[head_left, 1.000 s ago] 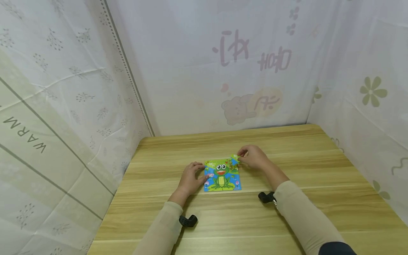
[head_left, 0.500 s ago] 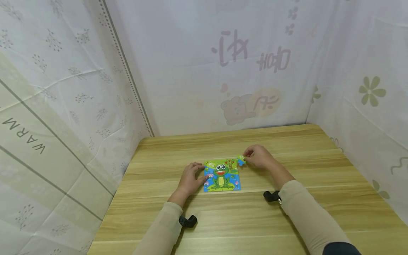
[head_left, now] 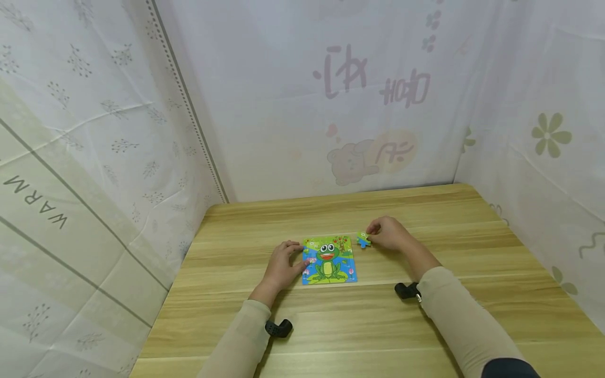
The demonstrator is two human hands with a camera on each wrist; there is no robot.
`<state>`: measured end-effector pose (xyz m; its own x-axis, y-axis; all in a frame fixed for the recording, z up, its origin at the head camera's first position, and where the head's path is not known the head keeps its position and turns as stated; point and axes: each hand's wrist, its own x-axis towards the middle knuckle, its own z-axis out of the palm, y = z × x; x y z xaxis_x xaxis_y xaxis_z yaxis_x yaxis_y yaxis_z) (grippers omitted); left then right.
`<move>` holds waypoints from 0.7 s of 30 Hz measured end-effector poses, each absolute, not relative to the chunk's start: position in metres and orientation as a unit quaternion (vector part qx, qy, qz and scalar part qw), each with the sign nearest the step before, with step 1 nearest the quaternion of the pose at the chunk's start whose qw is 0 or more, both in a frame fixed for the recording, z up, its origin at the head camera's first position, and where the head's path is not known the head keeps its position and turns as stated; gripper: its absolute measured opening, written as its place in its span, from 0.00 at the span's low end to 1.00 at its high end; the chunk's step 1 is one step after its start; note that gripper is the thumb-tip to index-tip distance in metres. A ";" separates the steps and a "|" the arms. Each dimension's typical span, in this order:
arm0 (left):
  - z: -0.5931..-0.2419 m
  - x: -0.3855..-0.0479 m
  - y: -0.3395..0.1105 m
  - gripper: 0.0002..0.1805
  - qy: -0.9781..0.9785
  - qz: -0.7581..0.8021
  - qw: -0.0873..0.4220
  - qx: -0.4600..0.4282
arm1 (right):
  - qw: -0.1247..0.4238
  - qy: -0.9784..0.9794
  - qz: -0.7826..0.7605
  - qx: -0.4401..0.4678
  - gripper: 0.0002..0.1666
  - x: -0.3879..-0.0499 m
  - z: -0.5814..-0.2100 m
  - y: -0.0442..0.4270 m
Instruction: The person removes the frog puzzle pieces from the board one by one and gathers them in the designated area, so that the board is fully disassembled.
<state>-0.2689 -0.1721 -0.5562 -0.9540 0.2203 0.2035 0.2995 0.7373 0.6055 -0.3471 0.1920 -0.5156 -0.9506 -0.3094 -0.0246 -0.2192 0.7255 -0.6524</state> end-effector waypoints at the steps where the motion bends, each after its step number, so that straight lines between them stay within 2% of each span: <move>1: -0.556 -0.269 -0.172 0.27 -0.930 -0.334 0.059 -0.140 | 0.067 0.926 -0.342 -0.143 0.02 -0.347 -0.516 0.192; 21: -0.556 -0.269 -0.172 0.28 -0.930 -0.336 0.059 -0.139 | 0.075 0.920 -0.360 -0.134 0.03 -0.347 -0.520 0.194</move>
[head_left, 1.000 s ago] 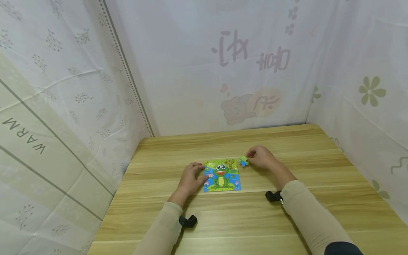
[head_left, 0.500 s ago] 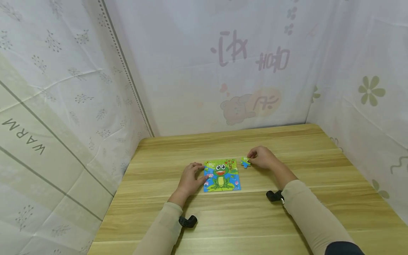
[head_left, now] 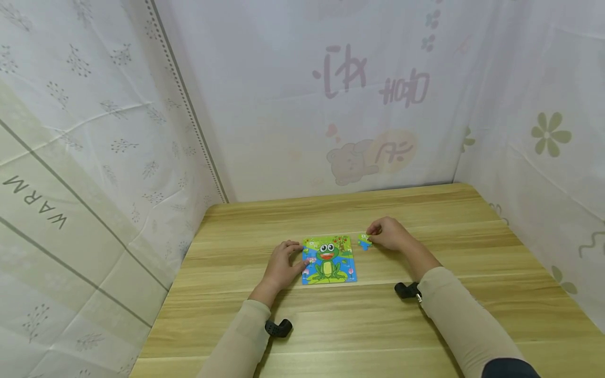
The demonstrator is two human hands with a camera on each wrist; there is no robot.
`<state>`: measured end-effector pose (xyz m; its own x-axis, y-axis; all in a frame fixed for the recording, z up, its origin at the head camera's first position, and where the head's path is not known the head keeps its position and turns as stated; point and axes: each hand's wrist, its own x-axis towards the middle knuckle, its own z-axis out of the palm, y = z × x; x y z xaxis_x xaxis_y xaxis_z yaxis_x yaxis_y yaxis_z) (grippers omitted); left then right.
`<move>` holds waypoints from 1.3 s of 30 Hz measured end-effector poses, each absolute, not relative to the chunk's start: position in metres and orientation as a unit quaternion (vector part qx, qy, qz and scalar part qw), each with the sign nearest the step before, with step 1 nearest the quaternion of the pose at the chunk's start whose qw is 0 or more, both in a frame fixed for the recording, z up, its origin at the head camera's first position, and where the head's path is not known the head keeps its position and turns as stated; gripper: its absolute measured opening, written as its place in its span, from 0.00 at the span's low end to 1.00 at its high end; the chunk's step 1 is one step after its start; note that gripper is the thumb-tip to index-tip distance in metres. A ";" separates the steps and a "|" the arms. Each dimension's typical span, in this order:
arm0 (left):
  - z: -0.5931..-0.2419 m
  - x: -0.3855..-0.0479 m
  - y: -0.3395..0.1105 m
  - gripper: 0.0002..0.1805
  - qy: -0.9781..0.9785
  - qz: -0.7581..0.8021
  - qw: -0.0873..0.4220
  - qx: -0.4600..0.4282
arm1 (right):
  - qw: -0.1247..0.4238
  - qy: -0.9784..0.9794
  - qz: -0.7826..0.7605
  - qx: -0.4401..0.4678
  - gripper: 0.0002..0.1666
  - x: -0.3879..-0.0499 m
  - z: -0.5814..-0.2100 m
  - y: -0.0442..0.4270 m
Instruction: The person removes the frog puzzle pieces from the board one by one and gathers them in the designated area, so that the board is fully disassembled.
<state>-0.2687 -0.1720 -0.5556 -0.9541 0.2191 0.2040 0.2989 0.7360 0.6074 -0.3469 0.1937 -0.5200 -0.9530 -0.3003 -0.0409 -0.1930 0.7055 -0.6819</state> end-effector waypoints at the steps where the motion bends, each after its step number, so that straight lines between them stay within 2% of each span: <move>1: -0.556 -0.269 -0.172 0.28 -0.930 -0.335 0.060 -0.139 | 0.075 0.920 -0.360 -0.134 0.03 -0.347 -0.521 0.194; 17: -0.556 -0.269 -0.172 0.28 -0.933 -0.327 0.060 -0.141 | 0.092 0.904 -0.394 -0.142 0.07 -0.350 -0.526 0.203; 39: -0.555 -0.268 -0.171 0.28 -0.931 -0.332 0.059 -0.139 | 0.101 0.891 -0.423 -0.132 0.06 -0.351 -0.527 0.206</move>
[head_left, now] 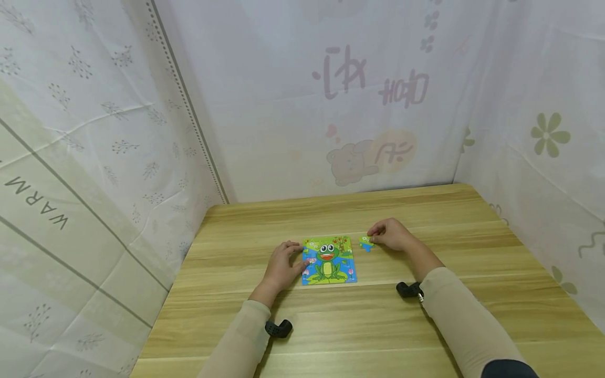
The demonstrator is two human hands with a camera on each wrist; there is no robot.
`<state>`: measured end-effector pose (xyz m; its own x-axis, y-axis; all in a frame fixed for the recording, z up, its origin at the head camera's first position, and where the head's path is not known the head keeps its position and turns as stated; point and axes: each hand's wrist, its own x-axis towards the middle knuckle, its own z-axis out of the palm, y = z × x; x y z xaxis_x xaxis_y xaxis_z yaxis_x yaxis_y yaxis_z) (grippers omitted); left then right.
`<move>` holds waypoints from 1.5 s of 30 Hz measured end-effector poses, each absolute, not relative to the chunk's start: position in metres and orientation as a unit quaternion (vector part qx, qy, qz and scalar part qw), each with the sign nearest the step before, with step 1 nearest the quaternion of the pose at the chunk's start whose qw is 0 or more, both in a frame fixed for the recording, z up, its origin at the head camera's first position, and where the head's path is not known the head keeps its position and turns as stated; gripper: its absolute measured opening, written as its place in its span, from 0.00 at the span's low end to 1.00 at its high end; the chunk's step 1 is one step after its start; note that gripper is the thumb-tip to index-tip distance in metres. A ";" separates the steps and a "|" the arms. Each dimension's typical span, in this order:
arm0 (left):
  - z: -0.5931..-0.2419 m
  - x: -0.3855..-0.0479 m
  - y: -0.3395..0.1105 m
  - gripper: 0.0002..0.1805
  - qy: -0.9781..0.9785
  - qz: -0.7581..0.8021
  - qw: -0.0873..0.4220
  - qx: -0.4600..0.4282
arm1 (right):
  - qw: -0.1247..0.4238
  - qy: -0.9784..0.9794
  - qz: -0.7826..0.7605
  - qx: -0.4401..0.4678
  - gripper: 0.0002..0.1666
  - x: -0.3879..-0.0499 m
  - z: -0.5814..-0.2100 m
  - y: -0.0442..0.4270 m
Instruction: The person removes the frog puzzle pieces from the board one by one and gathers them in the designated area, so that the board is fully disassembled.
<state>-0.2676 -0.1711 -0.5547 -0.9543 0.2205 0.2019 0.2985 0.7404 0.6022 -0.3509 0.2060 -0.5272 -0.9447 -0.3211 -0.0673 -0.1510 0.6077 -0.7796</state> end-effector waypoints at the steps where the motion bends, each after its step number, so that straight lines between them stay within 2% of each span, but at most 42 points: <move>1: -0.555 -0.268 -0.171 0.27 -0.931 -0.332 0.058 -0.140 | 0.101 0.891 -0.423 -0.132 0.06 -0.351 -0.527 0.206; 12: -0.553 -0.267 -0.172 0.28 -0.933 -0.328 0.054 -0.140 | 0.105 0.891 -0.422 -0.133 0.07 -0.352 -0.529 0.208; 24: -0.555 -0.265 -0.172 0.27 -0.929 -0.338 0.055 -0.142 | 0.108 0.879 -0.446 -0.128 0.13 -0.348 -0.525 0.204; 45: -0.554 -0.266 -0.172 0.27 -0.928 -0.337 0.061 -0.145 | 0.123 0.876 -0.428 -0.185 0.18 -0.349 -0.507 0.160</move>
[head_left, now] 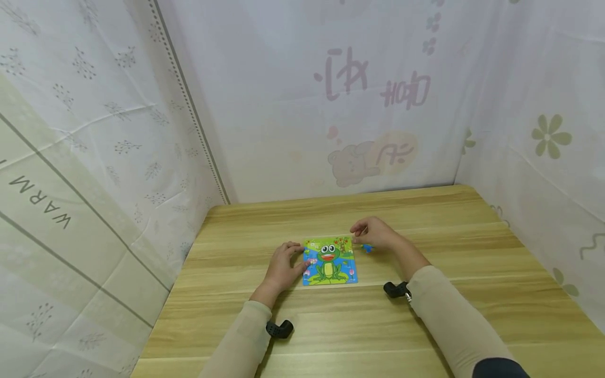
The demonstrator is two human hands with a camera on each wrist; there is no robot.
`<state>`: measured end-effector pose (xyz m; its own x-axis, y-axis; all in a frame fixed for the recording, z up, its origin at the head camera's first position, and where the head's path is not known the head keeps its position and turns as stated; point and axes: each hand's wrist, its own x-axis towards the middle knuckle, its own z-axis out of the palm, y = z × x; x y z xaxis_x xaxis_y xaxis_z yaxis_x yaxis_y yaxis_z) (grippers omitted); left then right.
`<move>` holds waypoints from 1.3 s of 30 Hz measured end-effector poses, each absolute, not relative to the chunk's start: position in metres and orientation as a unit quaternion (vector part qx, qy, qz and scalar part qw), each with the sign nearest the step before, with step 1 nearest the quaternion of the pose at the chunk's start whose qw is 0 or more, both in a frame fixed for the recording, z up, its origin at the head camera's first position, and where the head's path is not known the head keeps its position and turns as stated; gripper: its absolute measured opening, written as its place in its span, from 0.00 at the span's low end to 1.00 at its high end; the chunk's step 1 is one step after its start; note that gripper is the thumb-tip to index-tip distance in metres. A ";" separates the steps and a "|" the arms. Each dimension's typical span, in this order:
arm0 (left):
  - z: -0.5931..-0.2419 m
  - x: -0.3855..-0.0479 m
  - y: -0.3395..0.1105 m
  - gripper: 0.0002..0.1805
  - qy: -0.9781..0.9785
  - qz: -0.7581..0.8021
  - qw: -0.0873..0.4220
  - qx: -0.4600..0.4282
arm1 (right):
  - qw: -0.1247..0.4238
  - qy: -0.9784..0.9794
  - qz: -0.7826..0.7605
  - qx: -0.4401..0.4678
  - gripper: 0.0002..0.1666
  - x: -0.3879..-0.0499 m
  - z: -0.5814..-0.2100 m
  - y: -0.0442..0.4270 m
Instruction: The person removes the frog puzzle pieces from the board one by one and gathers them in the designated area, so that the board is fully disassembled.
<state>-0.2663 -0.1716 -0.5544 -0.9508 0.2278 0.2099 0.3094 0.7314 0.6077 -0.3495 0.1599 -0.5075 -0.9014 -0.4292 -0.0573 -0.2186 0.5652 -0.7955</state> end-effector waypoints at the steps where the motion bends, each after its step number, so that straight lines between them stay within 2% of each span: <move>1: -0.554 -0.266 -0.172 0.28 -0.929 -0.336 0.061 -0.144 | 0.123 0.876 -0.427 -0.189 0.18 -0.350 -0.508 0.157; 9: -0.555 -0.264 -0.173 0.26 -0.925 -0.347 0.061 -0.143 | 0.145 0.873 -0.422 -0.197 0.19 -0.346 -0.508 0.138; 26: -0.556 -0.267 -0.171 0.27 -0.930 -0.331 0.067 -0.145 | 0.147 0.870 -0.421 -0.210 0.20 -0.340 -0.505 0.107; 39: -0.554 -0.265 -0.171 0.27 -0.931 -0.329 0.068 -0.141 | 0.159 0.891 -0.375 -0.199 0.25 -0.337 -0.509 0.092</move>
